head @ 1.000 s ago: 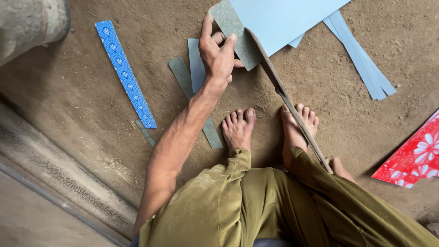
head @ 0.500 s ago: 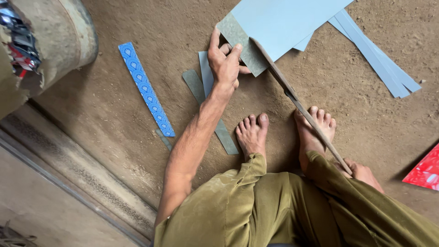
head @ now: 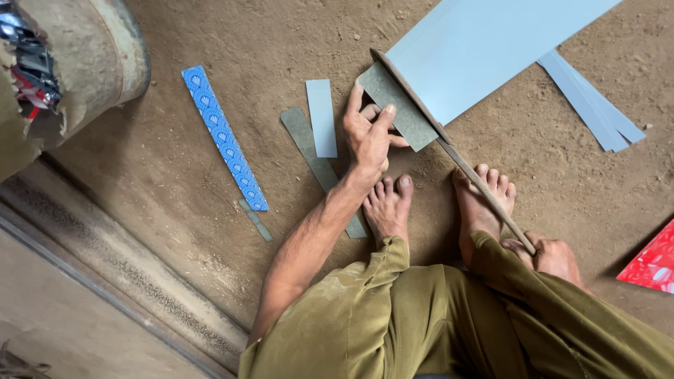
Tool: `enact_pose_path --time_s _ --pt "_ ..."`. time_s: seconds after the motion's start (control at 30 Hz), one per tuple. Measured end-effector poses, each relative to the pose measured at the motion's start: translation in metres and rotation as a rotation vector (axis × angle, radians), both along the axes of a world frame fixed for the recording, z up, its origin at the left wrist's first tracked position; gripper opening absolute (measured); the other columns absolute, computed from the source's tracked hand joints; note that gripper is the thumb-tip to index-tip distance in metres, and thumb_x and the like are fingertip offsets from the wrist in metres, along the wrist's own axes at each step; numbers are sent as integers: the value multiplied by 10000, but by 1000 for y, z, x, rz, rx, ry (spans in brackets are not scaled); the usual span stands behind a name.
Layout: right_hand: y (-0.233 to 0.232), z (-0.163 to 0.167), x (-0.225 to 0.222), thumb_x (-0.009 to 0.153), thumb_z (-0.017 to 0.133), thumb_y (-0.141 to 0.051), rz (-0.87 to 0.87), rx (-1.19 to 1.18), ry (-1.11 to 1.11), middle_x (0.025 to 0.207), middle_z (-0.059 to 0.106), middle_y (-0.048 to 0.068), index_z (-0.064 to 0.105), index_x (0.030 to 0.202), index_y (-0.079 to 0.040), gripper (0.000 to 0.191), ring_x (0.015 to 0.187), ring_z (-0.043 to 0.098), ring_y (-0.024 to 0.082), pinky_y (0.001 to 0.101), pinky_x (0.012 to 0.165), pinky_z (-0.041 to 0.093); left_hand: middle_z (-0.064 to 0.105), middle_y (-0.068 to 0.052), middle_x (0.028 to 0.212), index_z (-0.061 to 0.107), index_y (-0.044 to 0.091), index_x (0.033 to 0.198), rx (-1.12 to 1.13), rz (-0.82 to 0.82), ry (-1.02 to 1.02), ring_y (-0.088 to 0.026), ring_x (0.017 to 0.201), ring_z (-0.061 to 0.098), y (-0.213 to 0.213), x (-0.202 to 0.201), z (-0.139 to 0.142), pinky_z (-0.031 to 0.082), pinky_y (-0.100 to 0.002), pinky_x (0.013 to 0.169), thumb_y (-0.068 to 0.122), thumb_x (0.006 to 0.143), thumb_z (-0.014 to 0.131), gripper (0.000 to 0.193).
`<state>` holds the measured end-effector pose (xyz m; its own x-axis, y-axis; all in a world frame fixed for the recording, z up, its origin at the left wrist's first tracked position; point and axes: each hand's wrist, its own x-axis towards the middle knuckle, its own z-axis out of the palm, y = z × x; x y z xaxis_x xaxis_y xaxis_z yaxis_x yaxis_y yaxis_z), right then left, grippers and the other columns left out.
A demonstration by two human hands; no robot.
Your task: The person uses large shears to cut patterned and plain paper strips into smaller rectangular pieces. They align the strips, cut them, and stack the resulting pieces on the floor.
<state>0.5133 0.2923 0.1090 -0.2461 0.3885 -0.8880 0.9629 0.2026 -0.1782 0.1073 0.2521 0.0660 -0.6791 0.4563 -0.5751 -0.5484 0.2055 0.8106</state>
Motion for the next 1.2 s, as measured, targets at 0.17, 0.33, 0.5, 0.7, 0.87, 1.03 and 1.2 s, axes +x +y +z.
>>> enact_pose_path --time_s 0.17,0.33,0.5,0.7,0.87,1.03,1.2 --pt "18 4 -13 992 533 -507 279 -17 -30 854 739 229 634 1095 -81 450 804 721 373 495 767 573 676 -208 1234 295 62 1584 71 -166 228 -255 923 764 -45 -45 10 655 -289 494 -28 935 654 748" --pt "89 6 -80 908 482 -655 790 134 178 1216 702 99 606 1295 -205 607 1031 683 245 432 933 566 739 -104 1022 541 58 1518 -668 -599 729 -227 870 712 -100 -85 7 592 -380 755 89 936 758 623" --pt "151 -21 -248 724 743 -594 995 515 479 1677 325 166 354 1628 -144 1081 1502 327 320 546 1218 261 620 -151 1129 574 -6 1404 -739 -518 1050 -309 1005 653 -98 -61 7 540 -457 841 171 829 871 671" --pt "154 14 -374 420 880 -711 1413 625 373 1684 267 142 369 1573 -195 1363 1510 266 309 553 1169 265 591 -183 1175 583 -51 1343 -733 -452 1057 -377 1056 651 -88 -53 17 554 -485 858 175 776 882 680" --pt "189 40 -374 921 698 -390 727 83 353 1384 631 174 564 1462 -107 626 1267 611 264 420 1099 512 632 -240 1145 599 -81 1278 -647 -382 1108 -400 1020 673 -96 -60 16 573 -485 827 120 760 856 613" --pt "180 10 -368 692 906 -306 1111 292 554 1507 518 123 558 1472 -154 867 1362 487 279 415 1112 437 729 -122 878 701 -2 1104 -704 -283 761 -236 763 709 -107 -63 20 544 -376 665 47 958 745 160" --pt "171 2 -360 658 880 -176 1233 566 693 1496 551 129 715 1178 -249 550 1338 528 277 472 1099 420 738 -92 977 677 -10 1116 143 135 332 -110 838 664 -117 -74 40 546 -230 747 -29 1002 705 119"
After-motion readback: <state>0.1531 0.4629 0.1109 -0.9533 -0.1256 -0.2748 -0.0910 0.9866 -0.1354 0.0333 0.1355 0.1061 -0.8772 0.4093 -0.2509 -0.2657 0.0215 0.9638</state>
